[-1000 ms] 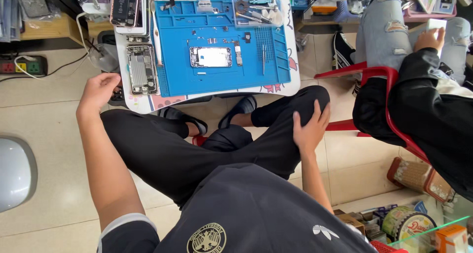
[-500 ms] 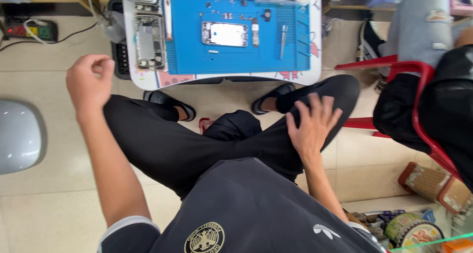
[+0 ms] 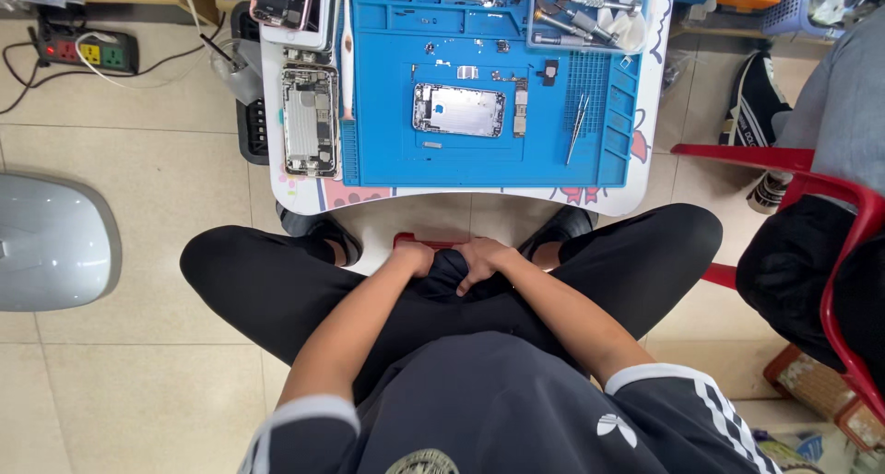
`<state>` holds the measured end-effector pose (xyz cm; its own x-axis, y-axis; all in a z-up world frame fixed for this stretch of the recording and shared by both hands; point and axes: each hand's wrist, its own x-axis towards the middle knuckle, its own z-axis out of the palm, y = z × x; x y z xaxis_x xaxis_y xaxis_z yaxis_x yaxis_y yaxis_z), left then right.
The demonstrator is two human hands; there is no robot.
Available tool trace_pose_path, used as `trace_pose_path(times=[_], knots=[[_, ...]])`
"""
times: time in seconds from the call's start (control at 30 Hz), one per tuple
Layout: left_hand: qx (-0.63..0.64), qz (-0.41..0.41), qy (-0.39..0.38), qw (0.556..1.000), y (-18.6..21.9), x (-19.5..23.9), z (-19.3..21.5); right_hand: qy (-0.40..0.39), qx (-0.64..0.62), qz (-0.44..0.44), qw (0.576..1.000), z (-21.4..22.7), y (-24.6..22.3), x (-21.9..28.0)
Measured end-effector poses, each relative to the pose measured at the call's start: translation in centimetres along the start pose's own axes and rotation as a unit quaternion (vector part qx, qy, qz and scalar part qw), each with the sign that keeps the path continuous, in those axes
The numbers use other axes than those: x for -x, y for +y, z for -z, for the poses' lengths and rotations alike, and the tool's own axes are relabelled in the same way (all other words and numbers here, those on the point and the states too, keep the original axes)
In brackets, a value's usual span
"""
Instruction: The person is repairing a smartphone on a blue work mat. They use a screwdriver to remove screws from the phone's frame and then use tweezers to carefully lift and disconnect internal components, including a ribbon cable and a small circuit board.
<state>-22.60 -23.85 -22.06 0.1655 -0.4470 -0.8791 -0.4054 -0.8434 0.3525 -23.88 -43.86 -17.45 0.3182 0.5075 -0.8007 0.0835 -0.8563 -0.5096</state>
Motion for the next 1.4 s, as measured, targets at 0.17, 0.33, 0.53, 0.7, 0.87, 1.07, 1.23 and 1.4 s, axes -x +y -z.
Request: trace_pose_path(times=[0.17,0.33,0.53,0.7,0.87,1.07,1.23,1.4], knots=[[0.231,-0.101,-0.199,0.947,-2.7,2.0,5.6,-0.043,-0.002,-0.045,0.998,1.6,-4.5,5.7],[0.347,-0.016,-0.268,0.898,0.9,8.6,9.8,-0.174,-0.021,0.009,0.985,-13.2,1.9,-4.2],[0.185,-0.029,-0.289,0.939,-1.1,0.5,4.2,-0.271,0.066,0.053,0.959,-10.4,-0.5,-5.8],[0.177,-0.015,-0.307,0.935,-0.5,1.4,6.0,-0.111,0.155,0.039,0.981,4.8,-11.3,4.8],[0.128,-0.035,-0.281,0.95,-0.4,-6.5,0.5,0.011,0.16,-0.01,0.987,-2.5,-6.9,0.8],[0.125,-0.056,-0.233,0.963,-0.4,-5.3,0.2,0.023,0.15,-0.036,0.988,-2.8,-6.4,-1.0],[0.122,-0.069,-0.21,0.968,0.1,-3.9,-1.6,0.01,0.118,-0.035,0.992,-1.7,-6.1,0.3],[0.096,-0.089,-0.179,0.975,2.2,-4.8,0.2,-0.083,0.179,-0.109,0.974,0.0,-6.2,-1.4]])
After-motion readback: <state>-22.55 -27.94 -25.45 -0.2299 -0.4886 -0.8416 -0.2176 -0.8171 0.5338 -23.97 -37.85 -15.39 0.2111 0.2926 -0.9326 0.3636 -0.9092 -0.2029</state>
